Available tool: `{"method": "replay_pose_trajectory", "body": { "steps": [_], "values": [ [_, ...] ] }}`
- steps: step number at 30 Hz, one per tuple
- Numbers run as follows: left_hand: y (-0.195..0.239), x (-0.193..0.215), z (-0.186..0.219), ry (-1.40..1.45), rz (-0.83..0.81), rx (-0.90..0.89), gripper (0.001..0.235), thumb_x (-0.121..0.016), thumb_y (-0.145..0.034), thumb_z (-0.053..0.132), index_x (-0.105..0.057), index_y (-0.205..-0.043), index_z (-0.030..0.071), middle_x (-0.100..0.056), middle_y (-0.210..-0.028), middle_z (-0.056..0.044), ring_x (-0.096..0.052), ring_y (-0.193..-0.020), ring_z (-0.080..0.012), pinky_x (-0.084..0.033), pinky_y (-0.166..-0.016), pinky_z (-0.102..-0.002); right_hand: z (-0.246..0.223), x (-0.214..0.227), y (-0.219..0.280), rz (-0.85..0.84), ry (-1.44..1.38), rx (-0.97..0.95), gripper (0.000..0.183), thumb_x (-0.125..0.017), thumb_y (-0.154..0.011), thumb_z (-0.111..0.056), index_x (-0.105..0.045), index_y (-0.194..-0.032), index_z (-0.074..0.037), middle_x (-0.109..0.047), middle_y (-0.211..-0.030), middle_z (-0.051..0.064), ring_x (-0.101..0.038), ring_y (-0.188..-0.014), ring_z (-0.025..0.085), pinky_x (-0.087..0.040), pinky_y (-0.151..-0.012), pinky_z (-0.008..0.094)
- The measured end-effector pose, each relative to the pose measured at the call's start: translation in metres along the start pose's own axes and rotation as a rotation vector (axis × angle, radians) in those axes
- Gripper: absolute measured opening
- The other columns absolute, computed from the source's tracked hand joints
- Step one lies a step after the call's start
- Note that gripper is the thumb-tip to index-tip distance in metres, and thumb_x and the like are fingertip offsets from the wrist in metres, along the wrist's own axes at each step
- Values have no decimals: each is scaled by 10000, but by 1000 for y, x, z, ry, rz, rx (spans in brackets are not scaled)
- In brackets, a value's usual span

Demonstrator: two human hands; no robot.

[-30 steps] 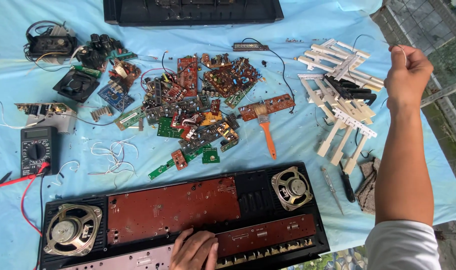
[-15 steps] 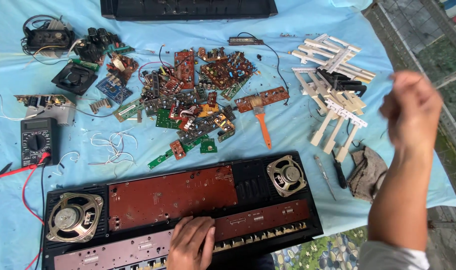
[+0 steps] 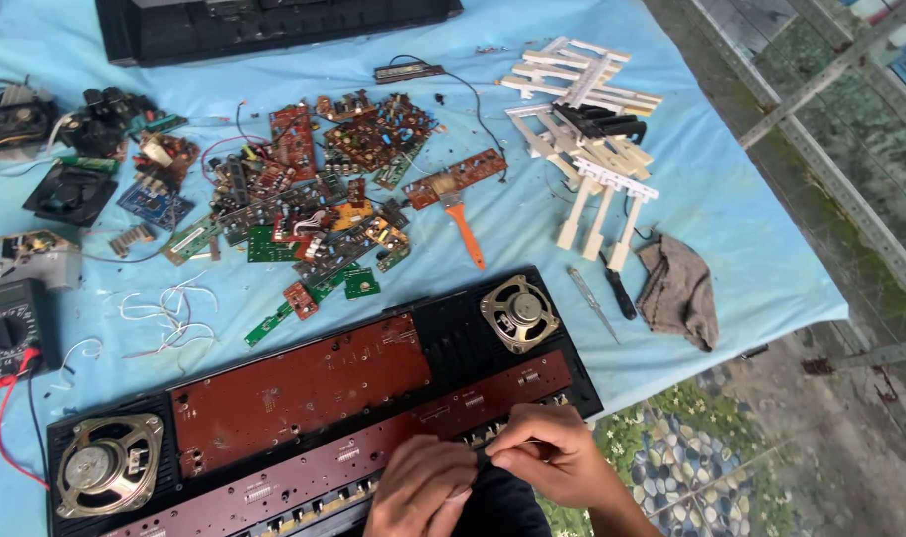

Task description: The person works on the internal components of a disassembled electronic device, connecting wires to two speakers mounted on a circuit board. They handle various wires and small electronic parts scattered on a blue cloth, using their hands to route and attach the connections.

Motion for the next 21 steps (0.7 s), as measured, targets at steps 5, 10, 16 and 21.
{"method": "replay_pose_trajectory", "body": {
  "steps": [5,10,16,21],
  "values": [
    [34,-12,-5,-155,67,39,424,-480,-1053,343,-665,-765,93,-787,-805,-24,-795,-776,-180,-619,-851,-395,0,25,13,-57,133,47,105,-816,-886,-77,-764,-977,-76,-552,-653,-11,-467,-562,126,-364,-527,272],
    [60,0,-12,-383,20,59,481,-373,-1079,348,-656,-764,119,-731,-660,-31,-742,-566,-159,-659,-692,-325,15,60,39,-103,285,31,78,-788,-922,-84,-739,-979,-102,-732,-797,7,-561,-566,51,-468,-477,141],
    [80,0,-23,-450,57,75,476,-452,-1033,374,-644,-673,128,-689,-571,12,-692,-501,-153,-655,-656,-333,27,86,65,102,397,-19,65,-760,-925,-148,-775,-979,-114,-688,-712,-26,-528,-538,65,-466,-472,192],
    [67,5,-11,-303,-8,119,409,-501,-1021,290,-608,-674,102,-622,-593,-9,-594,-515,-167,-602,-674,-334,39,124,80,377,575,2,59,-716,-967,-143,-749,-949,-97,-533,-606,-54,-470,-529,59,-402,-476,159]
  ]
}}
Point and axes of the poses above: each hand's wrist, its own y-axis away from the middle knuckle, its own x-axis out of the back of the hand, z = x × y, the point moved 1 cm from there along -y, towards the middle knuckle
